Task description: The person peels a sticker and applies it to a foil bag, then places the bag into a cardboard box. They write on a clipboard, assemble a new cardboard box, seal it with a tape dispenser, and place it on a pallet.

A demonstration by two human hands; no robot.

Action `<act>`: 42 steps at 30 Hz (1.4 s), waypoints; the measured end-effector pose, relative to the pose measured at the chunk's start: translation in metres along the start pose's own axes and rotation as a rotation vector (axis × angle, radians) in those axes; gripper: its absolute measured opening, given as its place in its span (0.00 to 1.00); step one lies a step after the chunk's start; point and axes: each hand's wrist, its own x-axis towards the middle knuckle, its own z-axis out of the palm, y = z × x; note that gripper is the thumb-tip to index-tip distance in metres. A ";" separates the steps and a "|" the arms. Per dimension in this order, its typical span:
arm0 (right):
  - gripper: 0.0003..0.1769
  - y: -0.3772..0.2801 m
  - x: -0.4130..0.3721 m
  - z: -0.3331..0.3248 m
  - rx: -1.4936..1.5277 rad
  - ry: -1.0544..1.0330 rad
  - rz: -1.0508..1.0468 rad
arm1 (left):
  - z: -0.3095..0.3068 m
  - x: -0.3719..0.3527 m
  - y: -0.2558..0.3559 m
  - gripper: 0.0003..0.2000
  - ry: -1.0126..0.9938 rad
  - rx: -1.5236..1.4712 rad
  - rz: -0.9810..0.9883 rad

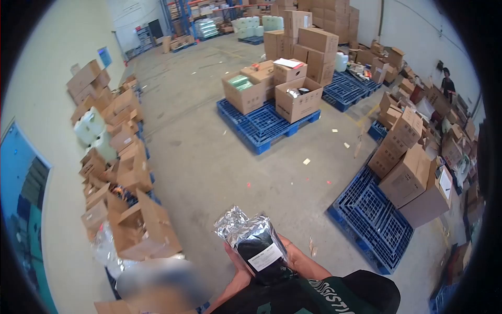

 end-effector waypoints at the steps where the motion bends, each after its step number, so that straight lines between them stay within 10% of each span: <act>1: 0.27 -0.009 0.024 -0.016 0.022 0.038 0.003 | 0.011 0.036 -0.006 0.33 -0.007 -0.005 -0.021; 7: 0.27 -0.097 0.119 -0.111 0.195 0.321 0.009 | 0.107 0.199 -0.018 0.29 -0.145 -0.084 -0.282; 16: 0.26 -0.187 0.187 -0.260 0.534 0.698 -0.036 | 0.233 0.416 -0.098 0.47 -0.307 0.154 -0.698; 42: 0.25 -0.503 0.686 -0.811 0.727 0.851 0.090 | 0.588 1.096 -0.382 0.46 -0.254 0.029 -0.829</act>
